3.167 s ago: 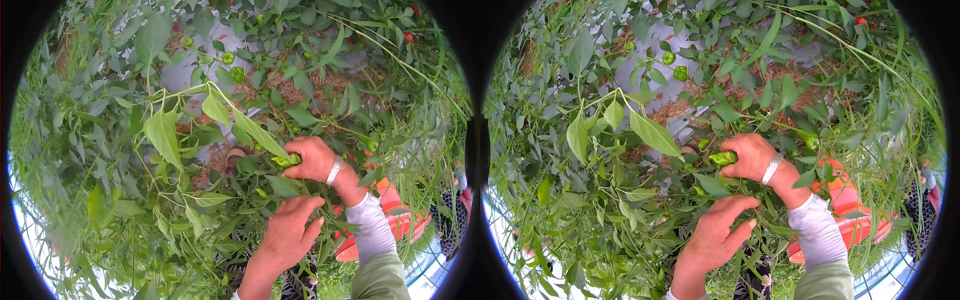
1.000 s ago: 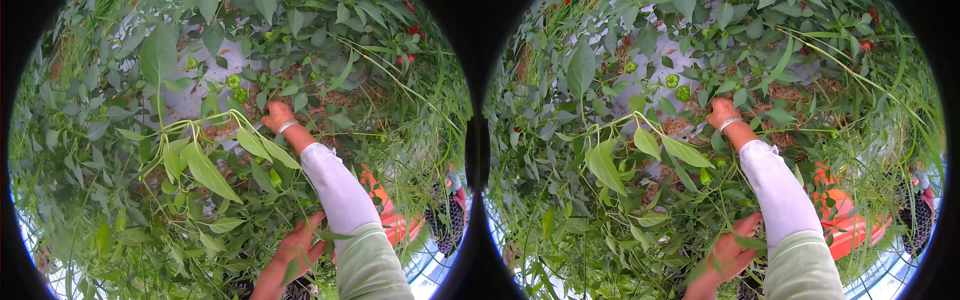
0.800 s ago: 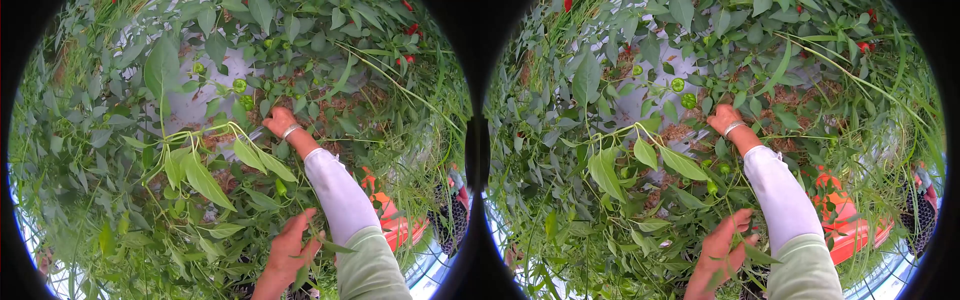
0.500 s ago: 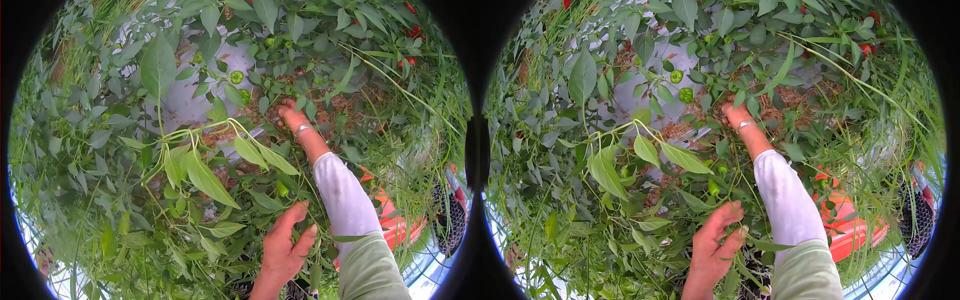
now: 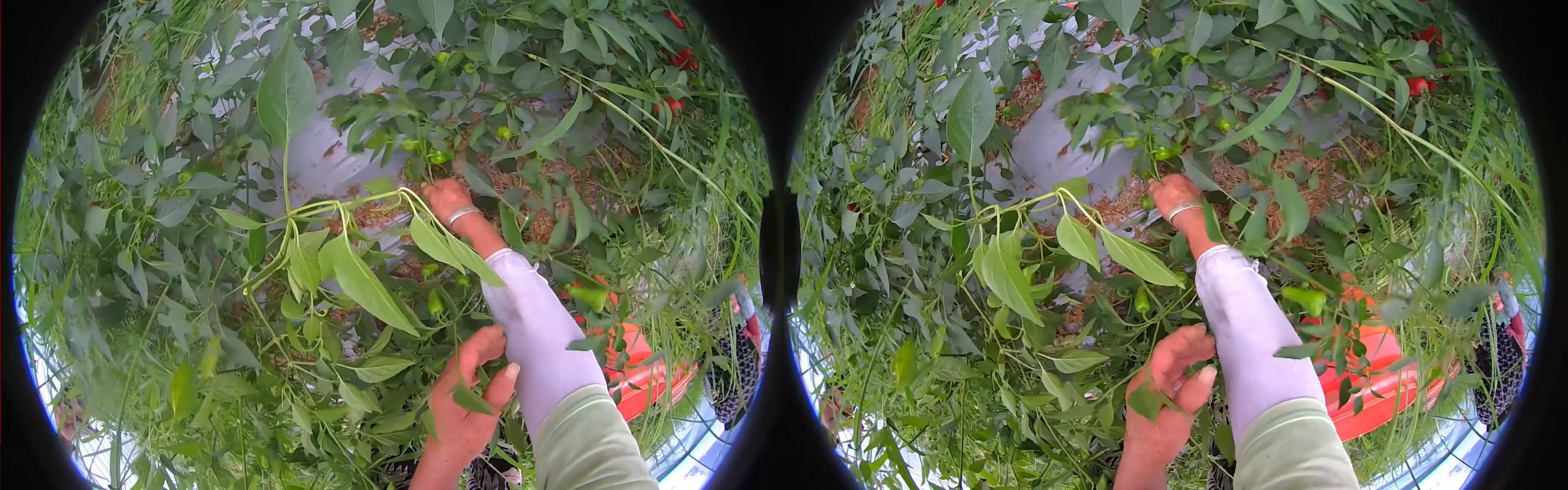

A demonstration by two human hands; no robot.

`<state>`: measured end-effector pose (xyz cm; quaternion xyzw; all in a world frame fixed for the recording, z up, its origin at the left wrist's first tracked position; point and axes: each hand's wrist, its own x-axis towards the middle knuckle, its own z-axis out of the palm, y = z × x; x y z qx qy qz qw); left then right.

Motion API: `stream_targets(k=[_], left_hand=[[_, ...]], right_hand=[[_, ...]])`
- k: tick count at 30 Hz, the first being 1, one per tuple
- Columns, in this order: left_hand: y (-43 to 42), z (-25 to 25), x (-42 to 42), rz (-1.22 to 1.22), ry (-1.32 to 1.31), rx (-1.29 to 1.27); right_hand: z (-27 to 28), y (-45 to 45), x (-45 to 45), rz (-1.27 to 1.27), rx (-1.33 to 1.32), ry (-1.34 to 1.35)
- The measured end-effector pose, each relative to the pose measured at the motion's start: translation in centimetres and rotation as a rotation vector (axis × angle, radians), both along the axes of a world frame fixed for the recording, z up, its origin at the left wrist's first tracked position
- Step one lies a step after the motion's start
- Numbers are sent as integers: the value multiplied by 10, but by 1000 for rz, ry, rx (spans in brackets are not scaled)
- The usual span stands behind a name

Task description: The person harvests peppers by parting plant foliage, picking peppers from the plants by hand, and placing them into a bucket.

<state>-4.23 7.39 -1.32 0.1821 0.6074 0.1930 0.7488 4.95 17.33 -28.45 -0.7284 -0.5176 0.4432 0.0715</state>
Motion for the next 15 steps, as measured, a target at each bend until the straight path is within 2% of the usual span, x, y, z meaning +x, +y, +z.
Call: stream_targets(k=[1, 3, 4, 5, 6, 8, 10, 12, 13, 15], left_hand=[[0, 0, 0, 7, 1, -18], [-4, 0, -2, 75, -2, -12], [-4, 1, 0, 142, -12, 6], [-1, 6, 8, 222, 60, -29], [-1, 9, 10, 222, 49, -15], [-4, 19, 10, 310, 6, 44], [5, 30, 5, 291, 167, 113], [7, 33, 1, 323, 211, 162], [8, 36, -2, 323, 202, 175], [5, 46, -9, 227, 175, 304]], right_hand=[[2, 2, 2, -118, -213, 68], [11, -31, -6, 172, 124, 221], [59, -39, -9, 50, -131, 221], [74, -69, -14, -67, 290, 226], [92, -77, -5, -163, 112, 323], [133, -86, 10, -115, 145, 255], [190, -86, 22, -363, 66, 422], [238, -89, 28, -295, 221, 409], [262, -92, 27, -275, 264, 316], [306, -101, 32, -173, 303, 236]])
